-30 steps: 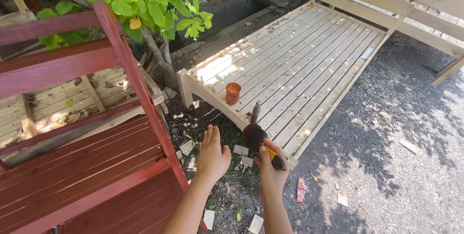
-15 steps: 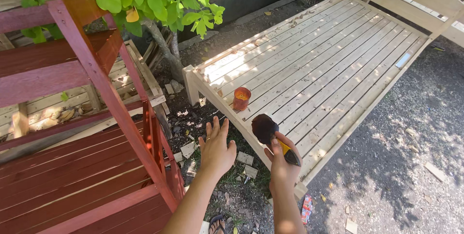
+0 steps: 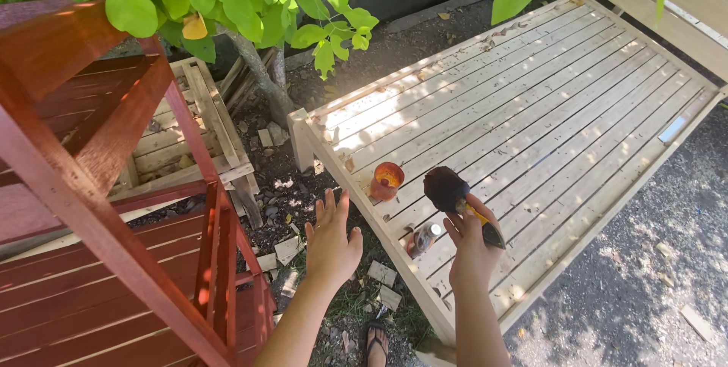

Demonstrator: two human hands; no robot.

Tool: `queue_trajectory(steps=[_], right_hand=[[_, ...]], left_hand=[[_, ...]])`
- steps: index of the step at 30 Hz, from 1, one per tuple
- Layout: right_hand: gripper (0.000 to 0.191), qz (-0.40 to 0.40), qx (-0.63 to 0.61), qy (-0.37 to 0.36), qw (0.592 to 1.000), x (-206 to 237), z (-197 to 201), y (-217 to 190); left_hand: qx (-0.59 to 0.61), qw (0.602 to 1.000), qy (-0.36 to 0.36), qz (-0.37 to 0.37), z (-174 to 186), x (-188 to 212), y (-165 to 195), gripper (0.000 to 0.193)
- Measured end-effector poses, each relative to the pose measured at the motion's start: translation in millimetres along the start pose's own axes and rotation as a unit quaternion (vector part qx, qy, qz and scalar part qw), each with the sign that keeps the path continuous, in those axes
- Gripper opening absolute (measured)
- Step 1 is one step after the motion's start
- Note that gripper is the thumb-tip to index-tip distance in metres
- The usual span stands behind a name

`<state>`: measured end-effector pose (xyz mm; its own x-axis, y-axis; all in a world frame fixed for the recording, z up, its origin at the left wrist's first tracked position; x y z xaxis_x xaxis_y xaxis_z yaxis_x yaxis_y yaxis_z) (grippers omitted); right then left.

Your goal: The person paints a wooden shelving unit with reddish-brown paint using a brush. They systematically cover the shelves and frame, dipping the brush into a container to reload paint as needed.

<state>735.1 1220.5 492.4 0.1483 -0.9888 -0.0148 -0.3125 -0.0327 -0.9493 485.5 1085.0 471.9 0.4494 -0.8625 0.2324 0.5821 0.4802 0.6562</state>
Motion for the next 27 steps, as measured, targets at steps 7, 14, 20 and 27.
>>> queue_trajectory(steps=[7, 14, 20, 27], right_hand=[[0.030, -0.088, 0.160, -0.012, 0.983, -132.8, -8.7, 109.7], [0.025, -0.154, 0.294, -0.057, 0.941, -218.5, -17.2, 237.7], [0.023, -0.169, 0.417, -0.103, 0.887, -257.0, -19.4, 325.8], [0.028, -0.120, 0.542, -0.156, 0.817, -284.3, -30.3, 377.7]], left_hand=[[0.023, 0.999, -0.010, 0.049, -33.8, -88.7, -39.5, 0.079], [0.046, 0.990, -0.056, 0.120, -95.0, -177.1, -85.6, 0.079], [0.055, 0.986, -0.057, 0.149, -138.1, -222.1, -120.4, 0.077], [0.039, 0.981, -0.070, 0.176, -173.8, -240.3, -148.9, 0.077]])
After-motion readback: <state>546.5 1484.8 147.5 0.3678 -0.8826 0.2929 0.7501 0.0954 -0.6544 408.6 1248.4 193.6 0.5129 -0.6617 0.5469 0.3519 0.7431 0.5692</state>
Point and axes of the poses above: each hand's wrist, its own x-axis away from the middle knuckle, its own z-axis out of the back of the hand, y = z × x, the point moved 10 cm from there along -x, towards the middle knuckle, and after that the axes turned 10 degrees about -y, right-handed, at the moved point
